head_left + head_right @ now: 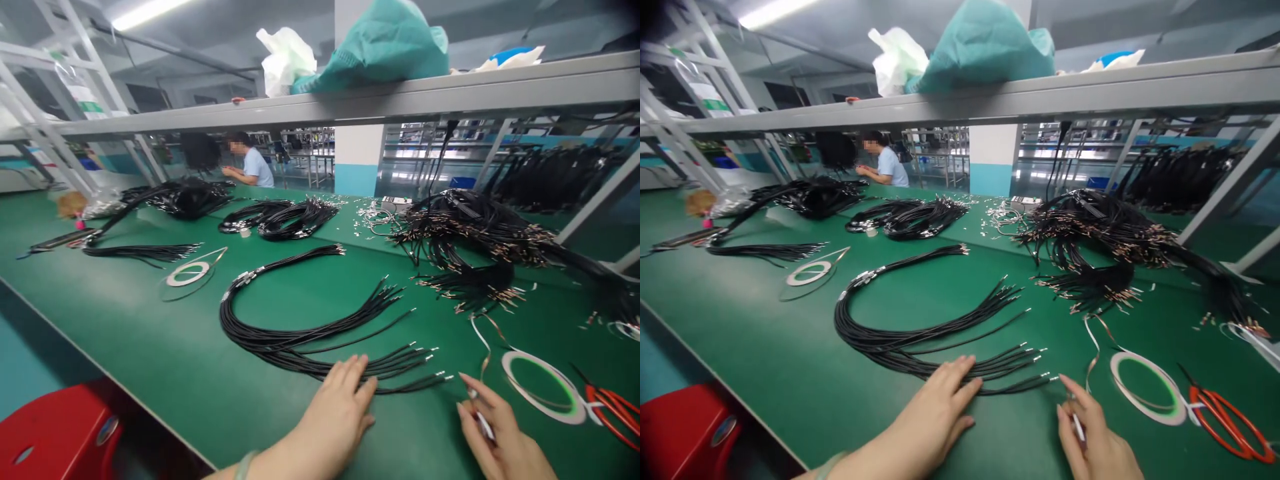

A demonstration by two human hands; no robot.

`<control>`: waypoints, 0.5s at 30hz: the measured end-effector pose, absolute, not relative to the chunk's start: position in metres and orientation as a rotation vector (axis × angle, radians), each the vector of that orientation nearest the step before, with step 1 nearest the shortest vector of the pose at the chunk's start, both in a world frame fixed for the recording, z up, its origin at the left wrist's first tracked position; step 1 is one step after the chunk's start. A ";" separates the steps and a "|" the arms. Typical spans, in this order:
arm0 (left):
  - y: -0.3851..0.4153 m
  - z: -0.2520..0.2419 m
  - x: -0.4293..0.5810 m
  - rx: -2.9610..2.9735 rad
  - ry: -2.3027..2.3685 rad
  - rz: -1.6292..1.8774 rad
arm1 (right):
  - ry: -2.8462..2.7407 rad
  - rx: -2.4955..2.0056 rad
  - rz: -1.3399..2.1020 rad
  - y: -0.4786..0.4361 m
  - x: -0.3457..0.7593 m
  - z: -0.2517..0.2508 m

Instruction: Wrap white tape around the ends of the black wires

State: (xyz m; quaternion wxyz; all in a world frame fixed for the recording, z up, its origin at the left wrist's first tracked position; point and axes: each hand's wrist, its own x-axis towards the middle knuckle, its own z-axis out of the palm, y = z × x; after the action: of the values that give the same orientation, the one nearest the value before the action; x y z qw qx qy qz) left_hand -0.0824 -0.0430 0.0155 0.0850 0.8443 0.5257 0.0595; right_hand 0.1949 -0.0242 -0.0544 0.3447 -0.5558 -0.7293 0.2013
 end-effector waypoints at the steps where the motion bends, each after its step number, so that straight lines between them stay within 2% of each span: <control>1: -0.038 0.014 -0.067 2.588 1.529 0.160 | -1.924 -1.424 0.560 -0.023 0.190 -0.050; 5: -0.021 0.011 -0.016 2.698 1.565 0.064 | -1.625 -1.473 0.818 -0.010 0.166 -0.031; 9: -0.014 0.006 -0.008 2.635 1.614 0.095 | -1.194 -1.442 0.883 0.004 0.150 -0.025; 11: -0.013 -0.002 -0.014 2.646 1.598 0.232 | -1.103 -1.405 0.927 0.005 0.149 -0.025; 15: -0.009 -0.020 -0.023 2.554 1.604 0.721 | -0.888 -1.358 0.952 0.003 0.153 -0.022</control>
State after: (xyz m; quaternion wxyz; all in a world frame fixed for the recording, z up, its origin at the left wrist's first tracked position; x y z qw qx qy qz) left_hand -0.0228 -0.0092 -0.0205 0.0204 0.8234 0.5172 0.2326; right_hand 0.1527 0.0033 -0.0219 0.5893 -0.5833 -0.3813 0.4088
